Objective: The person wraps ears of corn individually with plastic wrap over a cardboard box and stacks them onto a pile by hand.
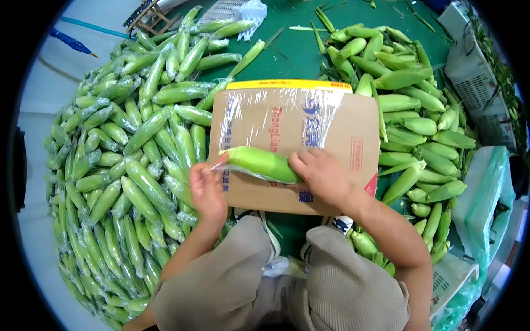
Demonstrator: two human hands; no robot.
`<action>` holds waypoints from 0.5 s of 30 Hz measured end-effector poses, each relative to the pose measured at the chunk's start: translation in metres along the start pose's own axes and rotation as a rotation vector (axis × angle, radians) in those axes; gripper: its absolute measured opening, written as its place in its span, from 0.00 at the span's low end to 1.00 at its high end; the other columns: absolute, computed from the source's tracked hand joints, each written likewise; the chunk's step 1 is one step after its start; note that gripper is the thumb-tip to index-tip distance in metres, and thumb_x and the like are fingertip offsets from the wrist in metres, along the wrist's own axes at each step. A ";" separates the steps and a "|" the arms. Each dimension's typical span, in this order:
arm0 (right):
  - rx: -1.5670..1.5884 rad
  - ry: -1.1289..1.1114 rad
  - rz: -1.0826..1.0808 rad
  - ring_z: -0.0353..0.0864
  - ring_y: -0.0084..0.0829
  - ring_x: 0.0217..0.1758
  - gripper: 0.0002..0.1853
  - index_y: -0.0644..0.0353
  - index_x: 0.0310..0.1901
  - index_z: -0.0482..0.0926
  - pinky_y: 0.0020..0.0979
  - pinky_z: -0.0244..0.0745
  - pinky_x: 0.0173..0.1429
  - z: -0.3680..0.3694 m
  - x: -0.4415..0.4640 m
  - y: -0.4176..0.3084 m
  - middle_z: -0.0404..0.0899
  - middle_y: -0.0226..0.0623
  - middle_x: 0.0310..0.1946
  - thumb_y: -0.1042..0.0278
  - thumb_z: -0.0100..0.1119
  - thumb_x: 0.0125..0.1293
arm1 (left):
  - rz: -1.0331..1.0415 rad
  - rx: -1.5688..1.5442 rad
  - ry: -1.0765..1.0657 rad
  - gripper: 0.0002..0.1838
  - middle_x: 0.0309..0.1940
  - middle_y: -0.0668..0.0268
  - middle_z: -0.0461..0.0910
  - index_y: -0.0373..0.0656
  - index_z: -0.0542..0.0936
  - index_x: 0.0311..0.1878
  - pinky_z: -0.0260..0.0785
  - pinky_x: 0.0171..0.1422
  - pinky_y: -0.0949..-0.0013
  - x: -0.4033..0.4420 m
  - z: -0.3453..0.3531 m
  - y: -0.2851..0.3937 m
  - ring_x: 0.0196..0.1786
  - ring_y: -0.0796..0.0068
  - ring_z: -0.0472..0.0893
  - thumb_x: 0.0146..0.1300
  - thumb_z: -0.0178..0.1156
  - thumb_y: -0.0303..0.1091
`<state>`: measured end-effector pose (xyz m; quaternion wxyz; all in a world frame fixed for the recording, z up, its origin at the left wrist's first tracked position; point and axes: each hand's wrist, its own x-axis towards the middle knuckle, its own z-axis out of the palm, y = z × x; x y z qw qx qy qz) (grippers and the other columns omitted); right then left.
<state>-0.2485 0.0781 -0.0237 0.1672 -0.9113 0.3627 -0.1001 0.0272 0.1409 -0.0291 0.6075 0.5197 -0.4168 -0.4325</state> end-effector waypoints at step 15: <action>-0.159 0.115 0.017 0.78 0.37 0.45 0.27 0.60 0.61 0.76 0.39 0.74 0.50 0.010 -0.016 -0.011 0.78 0.34 0.42 0.60 0.64 0.60 | -0.752 0.560 -0.222 0.22 0.38 0.68 0.85 0.41 0.81 0.55 0.68 0.29 0.74 0.108 -0.034 0.035 0.30 0.78 0.84 0.78 0.61 0.52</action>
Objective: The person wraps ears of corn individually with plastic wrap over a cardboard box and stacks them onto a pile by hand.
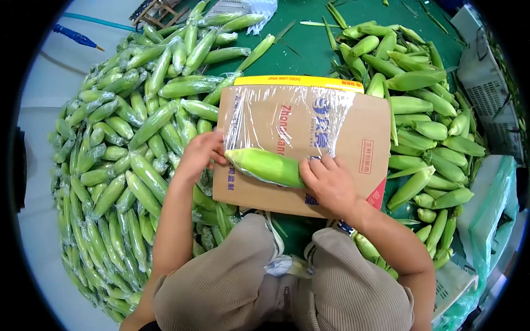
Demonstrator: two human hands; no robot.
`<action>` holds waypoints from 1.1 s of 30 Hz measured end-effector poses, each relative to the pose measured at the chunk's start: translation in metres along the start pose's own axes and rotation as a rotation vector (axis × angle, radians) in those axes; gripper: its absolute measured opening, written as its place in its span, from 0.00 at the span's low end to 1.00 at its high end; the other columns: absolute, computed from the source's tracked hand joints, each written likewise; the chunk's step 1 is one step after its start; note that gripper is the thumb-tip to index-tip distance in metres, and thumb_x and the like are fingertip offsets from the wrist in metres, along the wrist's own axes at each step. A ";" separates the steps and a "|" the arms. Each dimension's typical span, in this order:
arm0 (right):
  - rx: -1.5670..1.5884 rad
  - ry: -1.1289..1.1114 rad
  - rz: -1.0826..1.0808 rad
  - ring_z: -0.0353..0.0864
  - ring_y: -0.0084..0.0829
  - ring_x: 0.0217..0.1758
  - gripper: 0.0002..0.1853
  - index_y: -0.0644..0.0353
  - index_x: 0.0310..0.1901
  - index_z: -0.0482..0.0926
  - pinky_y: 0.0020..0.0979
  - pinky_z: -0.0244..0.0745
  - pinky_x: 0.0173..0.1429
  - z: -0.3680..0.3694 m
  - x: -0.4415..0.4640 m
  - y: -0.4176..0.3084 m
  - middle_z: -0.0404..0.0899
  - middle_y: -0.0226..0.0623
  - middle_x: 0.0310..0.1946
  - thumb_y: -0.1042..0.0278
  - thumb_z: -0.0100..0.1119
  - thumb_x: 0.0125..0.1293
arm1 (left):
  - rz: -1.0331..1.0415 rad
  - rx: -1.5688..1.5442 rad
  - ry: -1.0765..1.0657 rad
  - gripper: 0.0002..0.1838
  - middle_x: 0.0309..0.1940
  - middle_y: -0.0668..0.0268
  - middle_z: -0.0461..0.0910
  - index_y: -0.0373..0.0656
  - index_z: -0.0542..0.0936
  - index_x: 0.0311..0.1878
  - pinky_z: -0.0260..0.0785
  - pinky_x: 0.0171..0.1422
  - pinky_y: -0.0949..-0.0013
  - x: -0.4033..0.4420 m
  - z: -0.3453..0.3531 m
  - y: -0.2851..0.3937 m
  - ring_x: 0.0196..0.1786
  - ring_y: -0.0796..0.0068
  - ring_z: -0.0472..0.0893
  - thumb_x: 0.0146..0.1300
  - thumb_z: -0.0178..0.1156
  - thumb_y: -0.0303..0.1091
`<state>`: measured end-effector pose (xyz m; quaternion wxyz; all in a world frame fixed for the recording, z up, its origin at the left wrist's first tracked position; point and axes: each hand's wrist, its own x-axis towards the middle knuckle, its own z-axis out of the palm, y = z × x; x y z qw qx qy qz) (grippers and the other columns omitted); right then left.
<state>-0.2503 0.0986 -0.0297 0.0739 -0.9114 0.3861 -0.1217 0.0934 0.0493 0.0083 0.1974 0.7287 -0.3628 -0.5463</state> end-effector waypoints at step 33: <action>0.015 0.194 0.179 0.74 0.47 0.71 0.50 0.60 0.74 0.71 0.50 0.64 0.75 -0.004 0.040 0.017 0.73 0.45 0.70 0.31 0.69 0.57 | 0.859 1.048 0.241 0.36 0.80 0.57 0.69 0.50 0.70 0.80 0.44 0.87 0.36 0.033 0.092 0.053 0.86 0.53 0.58 0.76 0.57 0.58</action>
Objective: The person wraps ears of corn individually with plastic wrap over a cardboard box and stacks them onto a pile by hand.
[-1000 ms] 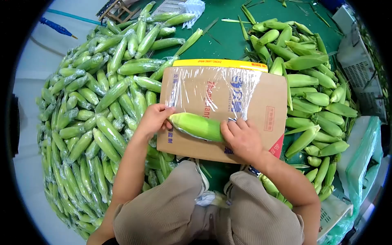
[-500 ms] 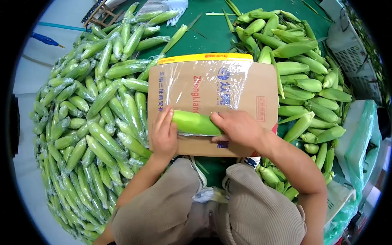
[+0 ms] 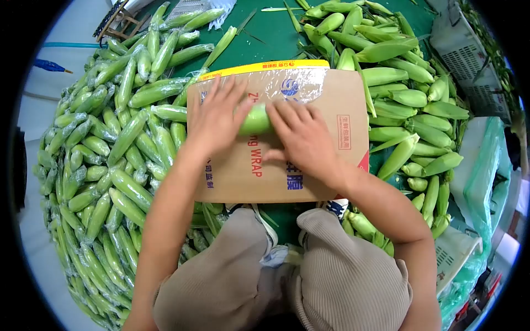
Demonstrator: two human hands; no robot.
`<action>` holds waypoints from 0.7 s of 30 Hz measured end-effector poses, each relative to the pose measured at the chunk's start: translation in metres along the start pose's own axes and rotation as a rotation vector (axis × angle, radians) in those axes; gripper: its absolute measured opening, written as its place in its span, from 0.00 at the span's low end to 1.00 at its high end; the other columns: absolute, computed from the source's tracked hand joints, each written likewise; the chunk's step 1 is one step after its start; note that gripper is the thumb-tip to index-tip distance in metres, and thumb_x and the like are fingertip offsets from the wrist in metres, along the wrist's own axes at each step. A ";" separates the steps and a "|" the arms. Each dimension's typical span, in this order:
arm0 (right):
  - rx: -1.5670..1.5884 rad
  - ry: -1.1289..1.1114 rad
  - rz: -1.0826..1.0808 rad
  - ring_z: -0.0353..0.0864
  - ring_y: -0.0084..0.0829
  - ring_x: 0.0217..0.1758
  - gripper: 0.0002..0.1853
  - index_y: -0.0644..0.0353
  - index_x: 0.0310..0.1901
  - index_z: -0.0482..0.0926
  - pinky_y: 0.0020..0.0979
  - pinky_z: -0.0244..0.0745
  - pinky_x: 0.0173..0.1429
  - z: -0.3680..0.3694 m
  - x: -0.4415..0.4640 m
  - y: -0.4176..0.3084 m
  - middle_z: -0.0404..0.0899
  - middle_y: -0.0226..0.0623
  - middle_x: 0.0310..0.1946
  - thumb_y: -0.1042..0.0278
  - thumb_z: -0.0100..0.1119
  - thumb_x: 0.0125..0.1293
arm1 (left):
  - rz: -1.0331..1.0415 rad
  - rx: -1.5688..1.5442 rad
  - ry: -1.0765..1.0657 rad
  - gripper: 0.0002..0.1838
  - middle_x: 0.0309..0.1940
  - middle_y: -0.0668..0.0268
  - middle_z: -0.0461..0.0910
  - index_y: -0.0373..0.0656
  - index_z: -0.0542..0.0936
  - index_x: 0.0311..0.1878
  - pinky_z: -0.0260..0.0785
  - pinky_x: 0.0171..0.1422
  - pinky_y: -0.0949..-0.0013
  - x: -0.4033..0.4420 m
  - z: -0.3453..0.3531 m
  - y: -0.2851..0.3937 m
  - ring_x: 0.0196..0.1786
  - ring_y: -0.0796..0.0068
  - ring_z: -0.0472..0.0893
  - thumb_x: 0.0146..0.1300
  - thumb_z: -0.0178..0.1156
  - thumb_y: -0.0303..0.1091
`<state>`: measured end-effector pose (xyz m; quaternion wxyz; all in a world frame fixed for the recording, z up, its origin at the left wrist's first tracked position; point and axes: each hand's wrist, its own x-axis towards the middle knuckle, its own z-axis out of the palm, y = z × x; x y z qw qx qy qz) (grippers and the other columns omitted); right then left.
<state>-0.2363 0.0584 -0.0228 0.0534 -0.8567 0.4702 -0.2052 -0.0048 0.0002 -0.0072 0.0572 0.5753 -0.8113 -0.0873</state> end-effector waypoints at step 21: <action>0.152 -0.740 -0.225 0.83 0.50 0.62 0.32 0.57 0.56 0.86 0.49 0.76 0.63 -0.042 0.065 0.023 0.86 0.46 0.56 0.33 0.63 0.70 | 0.385 -0.091 0.116 0.28 0.53 0.63 0.87 0.51 0.83 0.62 0.78 0.58 0.53 -0.053 0.004 0.024 0.51 0.58 0.86 0.54 0.71 0.36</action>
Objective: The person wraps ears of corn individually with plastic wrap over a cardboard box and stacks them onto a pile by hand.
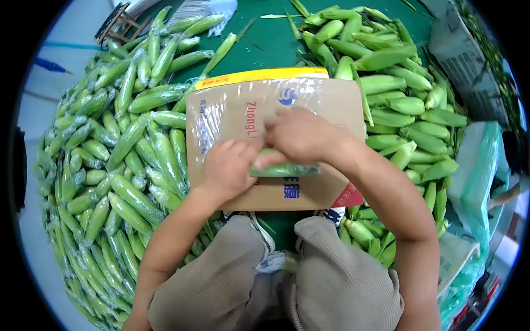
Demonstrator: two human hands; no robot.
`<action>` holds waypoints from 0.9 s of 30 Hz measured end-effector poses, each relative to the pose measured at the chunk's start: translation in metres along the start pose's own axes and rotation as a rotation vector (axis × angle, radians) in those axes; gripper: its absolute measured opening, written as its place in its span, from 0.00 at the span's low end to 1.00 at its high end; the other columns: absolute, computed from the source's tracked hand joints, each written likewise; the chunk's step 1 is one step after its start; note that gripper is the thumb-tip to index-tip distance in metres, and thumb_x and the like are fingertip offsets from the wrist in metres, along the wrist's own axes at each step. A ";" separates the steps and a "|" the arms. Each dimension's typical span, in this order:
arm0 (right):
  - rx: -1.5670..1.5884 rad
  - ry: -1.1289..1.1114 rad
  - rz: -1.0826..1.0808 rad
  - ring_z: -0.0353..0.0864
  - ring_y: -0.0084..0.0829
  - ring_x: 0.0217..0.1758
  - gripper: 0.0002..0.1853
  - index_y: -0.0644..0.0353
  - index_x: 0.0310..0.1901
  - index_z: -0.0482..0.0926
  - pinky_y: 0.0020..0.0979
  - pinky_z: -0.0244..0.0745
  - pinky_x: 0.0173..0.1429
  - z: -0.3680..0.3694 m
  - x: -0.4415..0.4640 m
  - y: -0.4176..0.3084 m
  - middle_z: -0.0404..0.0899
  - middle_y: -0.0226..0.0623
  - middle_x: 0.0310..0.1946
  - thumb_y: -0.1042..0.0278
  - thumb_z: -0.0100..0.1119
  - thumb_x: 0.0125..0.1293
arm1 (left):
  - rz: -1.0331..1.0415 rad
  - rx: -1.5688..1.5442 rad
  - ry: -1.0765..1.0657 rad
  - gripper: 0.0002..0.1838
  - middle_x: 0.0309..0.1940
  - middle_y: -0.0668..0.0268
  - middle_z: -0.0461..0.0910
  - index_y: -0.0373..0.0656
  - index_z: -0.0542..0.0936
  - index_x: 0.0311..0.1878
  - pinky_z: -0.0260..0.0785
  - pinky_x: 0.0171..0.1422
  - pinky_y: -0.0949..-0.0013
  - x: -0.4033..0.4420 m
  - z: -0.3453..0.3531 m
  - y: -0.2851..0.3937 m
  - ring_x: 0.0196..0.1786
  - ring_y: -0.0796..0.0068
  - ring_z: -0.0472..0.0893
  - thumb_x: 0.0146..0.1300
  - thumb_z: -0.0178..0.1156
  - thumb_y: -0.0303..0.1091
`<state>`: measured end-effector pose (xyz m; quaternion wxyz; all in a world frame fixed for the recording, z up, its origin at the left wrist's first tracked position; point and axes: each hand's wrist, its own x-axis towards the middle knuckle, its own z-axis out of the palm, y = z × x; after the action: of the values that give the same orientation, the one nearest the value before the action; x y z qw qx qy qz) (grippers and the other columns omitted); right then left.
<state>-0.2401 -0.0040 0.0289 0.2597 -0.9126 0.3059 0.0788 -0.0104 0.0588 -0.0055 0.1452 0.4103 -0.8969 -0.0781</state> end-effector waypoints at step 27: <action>1.201 -0.018 0.152 0.78 0.41 0.66 0.41 0.63 0.70 0.70 0.41 0.72 0.72 0.138 -0.068 -0.102 0.79 0.49 0.59 0.64 0.80 0.57 | -0.880 -1.868 0.593 0.23 0.59 0.54 0.85 0.37 0.78 0.64 0.78 0.70 0.58 -0.114 -0.016 0.031 0.60 0.60 0.86 0.67 0.70 0.25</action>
<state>-0.2315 0.1723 -0.0248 0.7257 -0.5814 0.3588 -0.0815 0.0433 0.1648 -0.0042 0.5724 0.4264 -0.1845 -0.6757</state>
